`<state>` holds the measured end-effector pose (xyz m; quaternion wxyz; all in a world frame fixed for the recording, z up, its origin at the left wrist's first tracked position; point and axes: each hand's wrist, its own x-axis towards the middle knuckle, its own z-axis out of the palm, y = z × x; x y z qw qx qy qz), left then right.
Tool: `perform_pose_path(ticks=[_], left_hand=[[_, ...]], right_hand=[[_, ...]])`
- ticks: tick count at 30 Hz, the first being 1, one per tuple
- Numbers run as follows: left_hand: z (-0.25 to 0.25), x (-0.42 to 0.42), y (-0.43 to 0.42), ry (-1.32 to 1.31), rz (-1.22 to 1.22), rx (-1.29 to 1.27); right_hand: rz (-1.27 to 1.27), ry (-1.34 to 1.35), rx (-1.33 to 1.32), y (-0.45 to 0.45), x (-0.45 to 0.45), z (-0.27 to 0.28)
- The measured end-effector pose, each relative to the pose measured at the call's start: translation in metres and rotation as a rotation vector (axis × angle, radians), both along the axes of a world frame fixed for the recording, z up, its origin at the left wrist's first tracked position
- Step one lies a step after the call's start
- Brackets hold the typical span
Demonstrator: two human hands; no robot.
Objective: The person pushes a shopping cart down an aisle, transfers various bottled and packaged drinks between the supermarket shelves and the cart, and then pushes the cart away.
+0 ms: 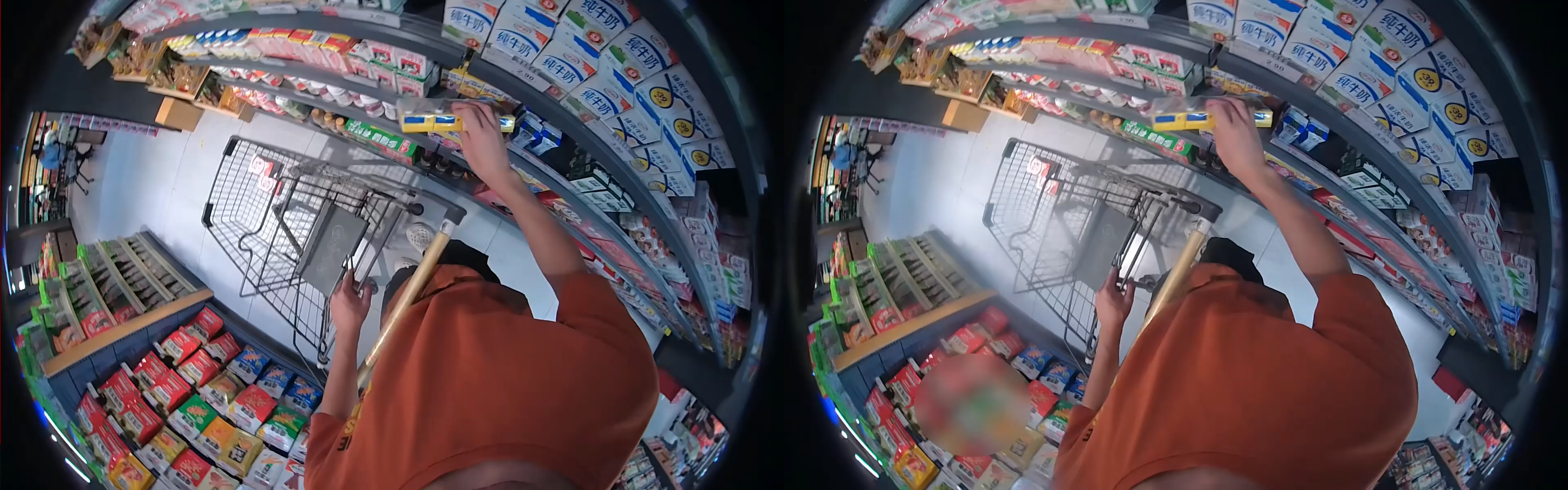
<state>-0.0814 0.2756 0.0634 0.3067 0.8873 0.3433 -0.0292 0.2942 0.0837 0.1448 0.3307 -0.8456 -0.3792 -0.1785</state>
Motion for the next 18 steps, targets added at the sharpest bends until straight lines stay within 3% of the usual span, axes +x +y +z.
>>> perform_pose_path(ticks=[4, 7, 10, 13, 18], left_hand=[[0.017, -0.005, 0.0, 0.009, -0.025, -0.109], [0.041, -0.009, 0.001, -0.258, 0.142, 0.005], [0.089, -0.003, 0.003, -0.498, -0.011, 0.263], [0.078, 0.007, 0.006, -0.327, -0.192, 0.275], [0.031, 0.008, 0.008, -0.218, -0.108, 0.221]], right_hand=[[0.364, -0.099, -0.037, 0.034, -0.069, 0.031], [0.608, -0.099, -0.137, 0.058, -0.113, 0.03], [0.797, -0.074, -0.203, 0.083, -0.154, 0.003], [0.941, 0.004, -0.268, 0.097, -0.188, -0.025], [0.993, 0.034, -0.334, 0.1, -0.188, -0.047]])
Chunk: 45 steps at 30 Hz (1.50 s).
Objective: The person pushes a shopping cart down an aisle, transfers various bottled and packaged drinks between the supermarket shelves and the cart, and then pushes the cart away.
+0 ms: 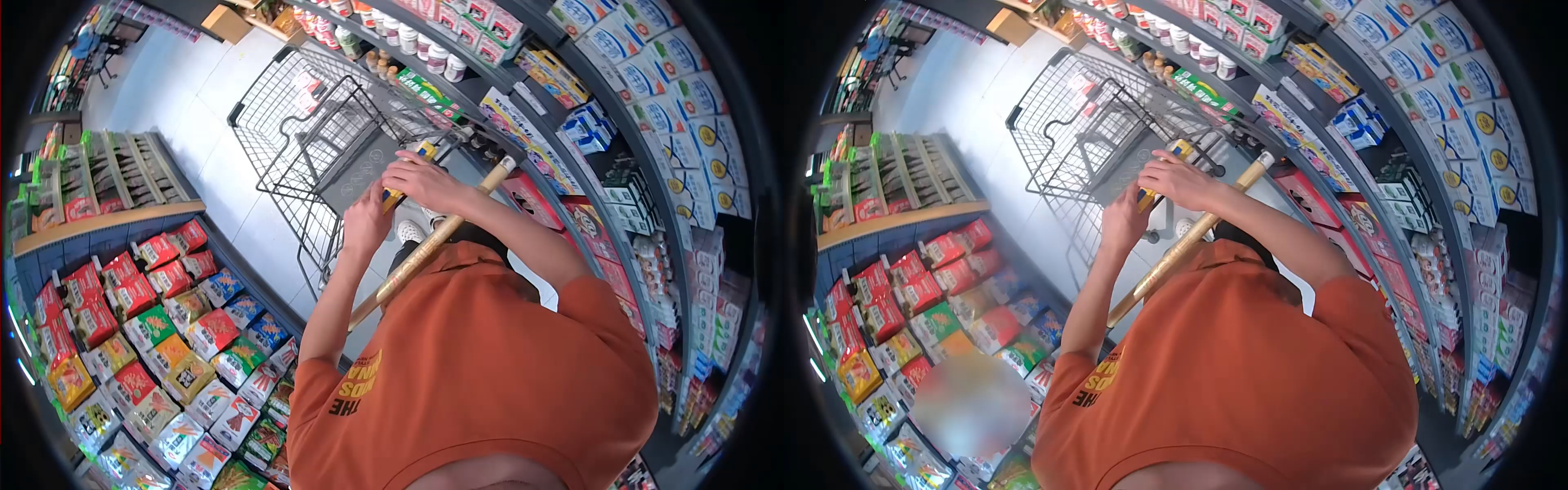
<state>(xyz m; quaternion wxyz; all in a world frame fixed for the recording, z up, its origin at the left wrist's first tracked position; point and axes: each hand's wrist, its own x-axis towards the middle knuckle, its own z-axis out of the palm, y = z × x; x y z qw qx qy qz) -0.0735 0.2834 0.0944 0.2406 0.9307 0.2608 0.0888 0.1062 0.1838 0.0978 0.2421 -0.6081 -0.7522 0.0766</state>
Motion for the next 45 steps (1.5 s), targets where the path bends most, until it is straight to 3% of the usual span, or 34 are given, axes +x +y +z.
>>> perform_pose_path(ticks=[2, 8, 10, 13, 15, 17, 18, 23, 25, 29, 35, 39, 43, 45], left_hand=[[0.003, -0.001, 0.007, -0.02, -0.015, 0.052], [-0.036, -0.012, 0.032, -0.041, 0.007, 0.037], [-0.057, -0.019, 0.042, -0.044, -0.003, 0.003], [-0.06, -0.025, 0.051, 0.198, 0.014, -0.138], [-0.08, -0.032, 0.059, 0.168, -0.039, -0.076], [-0.113, -0.044, 0.072, 0.113, -0.078, -0.117], [-0.113, -0.043, 0.069, 0.049, -0.058, -0.197], [-0.089, -0.036, 0.063, 0.316, -0.06, -0.361], [-0.109, -0.034, 0.065, 0.385, -0.124, -0.208], [-0.157, -0.032, 0.052, 0.358, -0.197, -0.144], [-0.151, -0.028, 0.021, 0.29, -0.14, -0.125], [-0.159, -0.029, -0.004, 0.197, -0.112, -0.06], [-0.142, -0.02, -0.048, 0.104, -0.101, -0.017], [-0.136, -0.016, -0.067, 0.019, -0.092, 0.044]], right_hand=[[-0.029, -0.015, 0.017, 0.001, 0.0, -0.003], [-0.438, -0.186, -0.115, -0.01, -0.014, -0.009], [-0.452, -0.1, -0.219, -0.014, -0.016, -0.007], [-0.425, -0.073, -0.291, -0.018, -0.019, -0.013], [-0.444, -0.074, -0.438, -0.023, -0.022, -0.02], [-0.471, -0.09, -0.398, -0.031, -0.025, -0.027], [-0.481, -0.088, -0.419, -0.033, -0.027, -0.025], [-0.519, -0.009, -0.381, -0.053, -0.032, -0.024], [-0.515, -0.031, -0.348, -0.063, -0.035, -0.027], [-0.526, -0.039, -0.401, -0.083, -0.038, -0.024], [-0.528, -0.026, -0.405, -0.109, -0.059, -0.027], [-0.509, -0.043, -0.334, -0.133, -0.071, -0.022], [-0.416, -0.058, 0.057, -0.159, -0.083, -0.016], [-0.36, -0.033, 0.105, -0.191, -0.088, 0.001]])
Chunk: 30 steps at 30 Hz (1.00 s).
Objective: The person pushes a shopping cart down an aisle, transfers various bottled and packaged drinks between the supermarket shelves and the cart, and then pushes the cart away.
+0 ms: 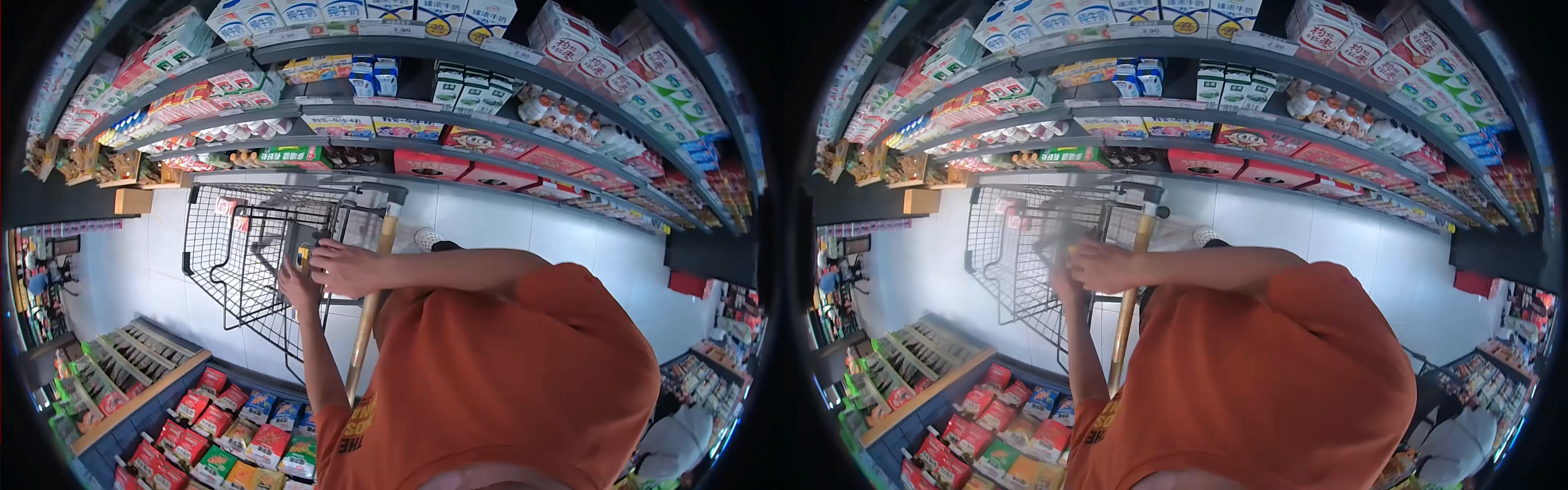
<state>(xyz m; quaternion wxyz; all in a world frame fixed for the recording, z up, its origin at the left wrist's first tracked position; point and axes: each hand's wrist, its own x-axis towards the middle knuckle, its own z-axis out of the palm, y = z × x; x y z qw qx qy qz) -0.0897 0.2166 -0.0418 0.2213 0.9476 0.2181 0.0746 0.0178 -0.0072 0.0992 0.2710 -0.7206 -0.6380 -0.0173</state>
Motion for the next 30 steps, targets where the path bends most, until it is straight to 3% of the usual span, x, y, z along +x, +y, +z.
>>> perform_pose_path(ticks=[2, 7, 9, 11, 12, 13, 14, 15, 16, 18, 20, 27, 30], left_hand=[[0.017, 0.007, -0.029, -0.002, 0.06, -0.016], [0.079, 0.028, -0.123, -0.049, 0.006, -0.12], [0.103, 0.033, -0.159, -0.067, -0.008, -0.14], [0.124, 0.038, -0.185, -0.054, -0.005, -0.182], [0.129, 0.038, -0.194, -0.054, -0.015, -0.17], [0.133, 0.038, -0.201, -0.054, -0.027, -0.159], [0.141, 0.039, -0.213, -0.071, -0.037, -0.164], [0.15, 0.041, -0.224, -0.089, -0.047, -0.17], [0.149, 0.041, -0.232, -0.104, -0.123, -0.155], [0.145, 0.042, -0.246, -0.132, -0.276, -0.121], [0.188, 0.051, -0.294, -0.104, -0.44, -0.151], [0.16, 0.063, -0.335, 0.036, -0.475, -0.263], [0.165, 0.062, -0.338, 0.179, -0.407, -0.447]], right_hand=[[0.023, 0.179, 0.004, -0.046, 0.001, 0.025], [-0.013, 0.166, 0.19, -0.14, 0.028, 0.018], [-0.146, 0.004, 0.356, -0.184, 0.057, 0.024], [-0.394, 0.113, 0.078, -0.243, 0.105, 0.014], [-0.54, -0.184, 0.055, -0.288, 0.132, 0.001], [-0.751, -0.061, -0.052, -0.327, 0.147, 0.032], [-0.927, -0.085, -0.074, -0.368, 0.173, 0.024], [-1.176, 0.071, -0.129, -0.402, 0.188, 0.021], [-1.125, -0.177, 0.0, -0.448, 0.214, 0.001], [-1.353, 0.07, -0.505, -0.484, 0.237, 0.01], [-1.302, 0.114, -0.438, -0.502, 0.25, -0.003], [-1.268, -0.025, -0.422, -0.507, 0.266, -0.025], [-1.23, 0.143, -0.519, -0.51, 0.27, -0.023]])
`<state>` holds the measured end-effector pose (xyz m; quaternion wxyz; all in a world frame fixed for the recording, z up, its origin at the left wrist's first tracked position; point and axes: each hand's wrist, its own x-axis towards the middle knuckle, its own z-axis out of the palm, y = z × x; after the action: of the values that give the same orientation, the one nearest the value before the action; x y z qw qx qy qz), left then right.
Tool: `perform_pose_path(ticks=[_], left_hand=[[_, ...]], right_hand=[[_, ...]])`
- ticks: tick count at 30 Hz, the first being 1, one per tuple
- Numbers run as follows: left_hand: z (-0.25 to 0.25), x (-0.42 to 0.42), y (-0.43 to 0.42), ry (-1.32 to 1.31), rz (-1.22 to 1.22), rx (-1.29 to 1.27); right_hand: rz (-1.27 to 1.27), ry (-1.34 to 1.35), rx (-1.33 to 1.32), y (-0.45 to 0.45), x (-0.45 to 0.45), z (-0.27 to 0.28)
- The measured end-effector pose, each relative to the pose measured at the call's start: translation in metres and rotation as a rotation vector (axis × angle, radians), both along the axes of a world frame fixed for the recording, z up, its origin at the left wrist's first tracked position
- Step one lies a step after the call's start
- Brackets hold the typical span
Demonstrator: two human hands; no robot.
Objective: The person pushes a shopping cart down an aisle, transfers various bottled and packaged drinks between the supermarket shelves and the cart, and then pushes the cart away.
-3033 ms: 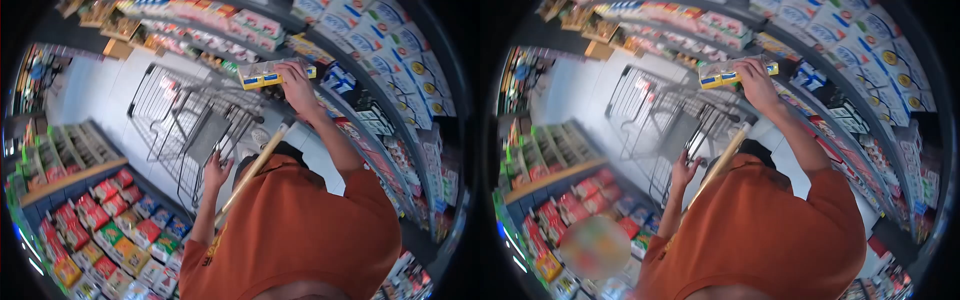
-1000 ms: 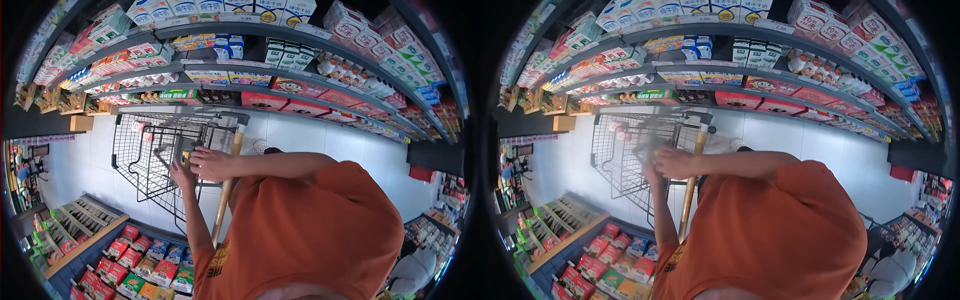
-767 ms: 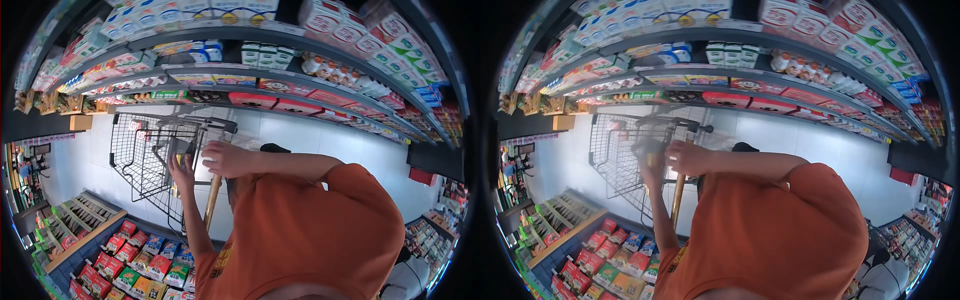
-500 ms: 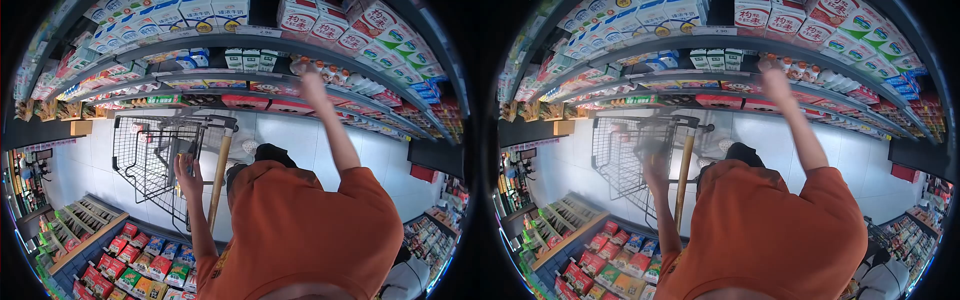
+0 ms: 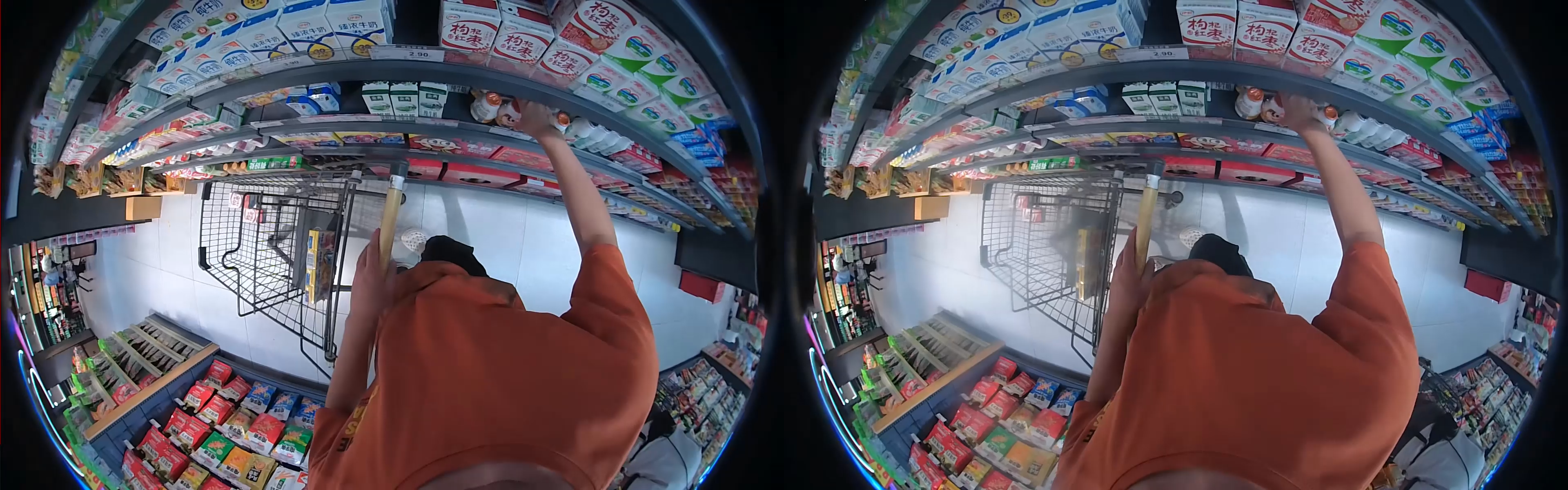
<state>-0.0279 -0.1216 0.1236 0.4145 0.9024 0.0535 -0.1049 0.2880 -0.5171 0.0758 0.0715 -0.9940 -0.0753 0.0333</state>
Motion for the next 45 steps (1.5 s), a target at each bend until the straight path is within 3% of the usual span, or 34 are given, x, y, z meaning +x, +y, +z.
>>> perform_pose_path(ticks=[3, 9, 11, 12, 16, 18, 21, 24, 26, 27, 30, 31, 32, 35, 38, 40, 42, 45], left_hand=[[-0.001, -0.006, 0.001, -0.009, -0.017, 0.042], [-0.003, -0.009, 0.0, 0.034, -0.007, -0.02], [-0.002, -0.008, 0.0, 0.014, -0.012, -0.02], [0.0, -0.008, 0.0, 0.002, -0.018, -0.021], [-0.001, -0.008, 0.001, -0.048, -0.05, 0.015], [0.02, 0.001, -0.007, -0.36, -0.075, 0.101], [0.086, 0.034, -0.018, -0.676, -0.155, 0.075], [0.131, 0.051, -0.023, -0.596, -0.293, -0.039], [0.132, 0.041, -0.008, -0.552, -0.21, -0.018], [0.14, 0.037, 0.002, -0.579, -0.167, -0.006], [0.145, 0.017, 0.045, -0.543, 0.042, -0.093], [0.139, 0.008, 0.061, -0.422, 0.214, -0.341], [0.127, 0.0, 0.074, -0.299, 0.381, -0.591], [0.084, -0.019, 0.108, -0.289, 0.69, -0.807], [0.074, -0.036, 0.119, -0.32, 0.84, -0.713], [0.055, -0.051, 0.146, -0.278, 0.767, -0.54], [0.039, -0.06, 0.176, -0.25, 0.669, -0.394], [-0.009, -0.07, 0.217, -0.16, 0.794, -0.132]], right_hand=[[0.07, -0.102, -0.067, -0.004, 0.0, -0.006], [0.23, -0.013, -0.016, -0.018, -0.002, -0.001], [0.088, -0.024, -0.007, -0.008, -0.027, 0.012], [0.019, -0.028, -0.001, 0.0, -0.045, 0.024], [0.296, -0.371, 0.153, 0.024, -0.113, 0.092], [0.441, -0.435, 0.262, 0.05, -0.135, 0.138], [0.64, -0.231, 0.326, 0.092, -0.159, 0.192], [0.799, -0.081, 0.349, 0.135, -0.171, 0.211], [0.881, 0.034, 0.378, 0.159, -0.171, 0.222], [0.955, 0.112, 0.411, 0.169, -0.163, 0.224], [0.753, 0.486, 0.785, 0.201, -0.149, 0.227], [0.837, 0.207, 0.842, 0.208, -0.135, 0.208], [0.824, 0.322, 0.914, 0.222, -0.127, 0.192], [0.758, 0.665, 1.066, 0.268, -0.109, 0.163], [0.769, 0.912, 1.01, 0.331, -0.097, 0.148], [0.892, 0.952, 0.845, 0.372, -0.088, 0.142], [0.99, 0.81, 0.723, 0.415, -0.093, 0.139], [1.237, 0.611, 0.801, 0.483, -0.097, 0.086]])
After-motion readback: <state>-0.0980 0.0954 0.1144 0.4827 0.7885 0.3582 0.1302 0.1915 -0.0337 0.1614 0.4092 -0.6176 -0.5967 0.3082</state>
